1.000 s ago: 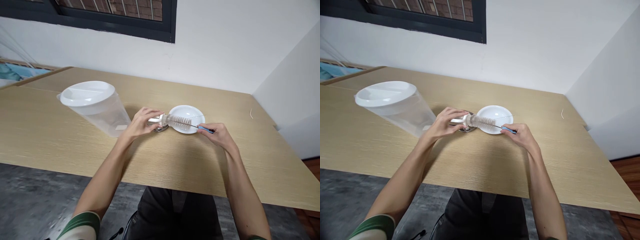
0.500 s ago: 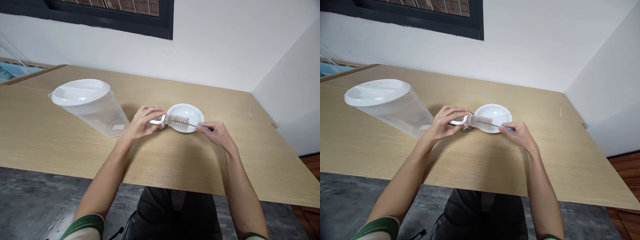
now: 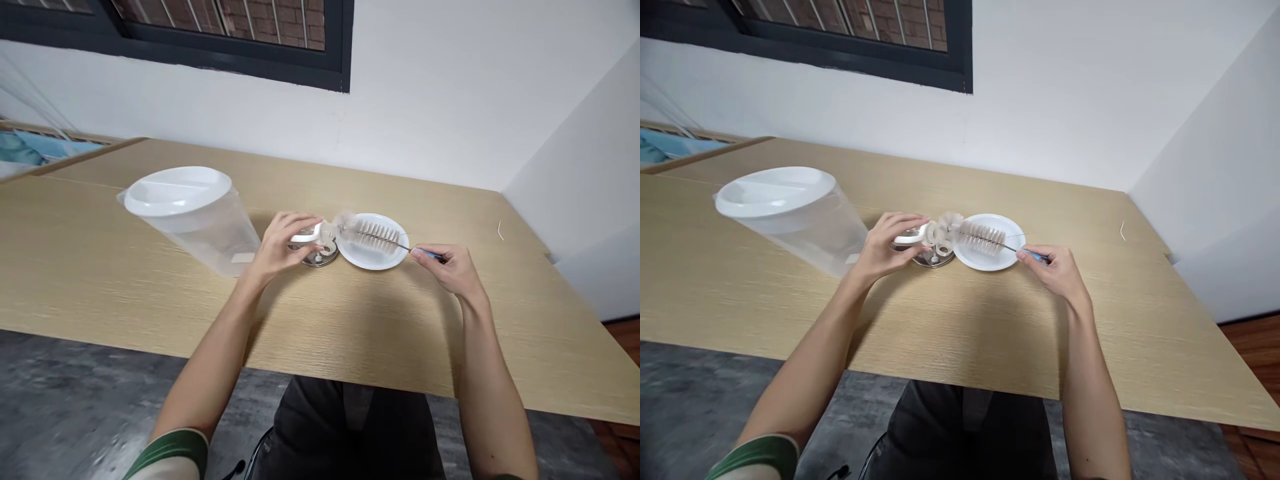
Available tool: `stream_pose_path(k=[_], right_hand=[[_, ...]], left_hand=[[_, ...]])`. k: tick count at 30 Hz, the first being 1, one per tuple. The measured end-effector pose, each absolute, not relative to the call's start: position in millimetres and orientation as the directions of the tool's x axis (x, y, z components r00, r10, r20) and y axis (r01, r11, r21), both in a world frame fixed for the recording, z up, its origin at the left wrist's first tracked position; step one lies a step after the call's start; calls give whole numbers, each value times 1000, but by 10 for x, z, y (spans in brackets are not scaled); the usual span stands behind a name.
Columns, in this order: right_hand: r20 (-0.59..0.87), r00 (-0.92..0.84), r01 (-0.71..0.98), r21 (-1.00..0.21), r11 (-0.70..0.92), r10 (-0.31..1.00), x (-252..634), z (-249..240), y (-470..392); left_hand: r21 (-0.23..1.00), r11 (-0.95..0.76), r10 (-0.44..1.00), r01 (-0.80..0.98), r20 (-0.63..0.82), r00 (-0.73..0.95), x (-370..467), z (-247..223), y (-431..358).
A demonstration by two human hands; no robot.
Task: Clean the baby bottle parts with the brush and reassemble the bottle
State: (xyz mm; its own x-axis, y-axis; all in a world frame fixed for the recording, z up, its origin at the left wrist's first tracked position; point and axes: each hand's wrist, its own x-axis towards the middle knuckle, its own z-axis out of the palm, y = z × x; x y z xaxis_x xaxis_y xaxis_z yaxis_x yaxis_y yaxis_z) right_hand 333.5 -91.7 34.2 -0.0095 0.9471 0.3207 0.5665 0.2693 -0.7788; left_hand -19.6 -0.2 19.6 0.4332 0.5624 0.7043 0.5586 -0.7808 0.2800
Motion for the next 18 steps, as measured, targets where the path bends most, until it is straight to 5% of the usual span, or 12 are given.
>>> stream_pose_path(k=[7,18], right_hand=[[219,-148,610,-747,263,964,3312,375,-941],[264,-73,583,-771,256,962,3308,392,-967]], left_hand=[[276,-840,496,467,739,456,-98,178,-44],[354,-777,575,520,736,358,-125,203,-78]])
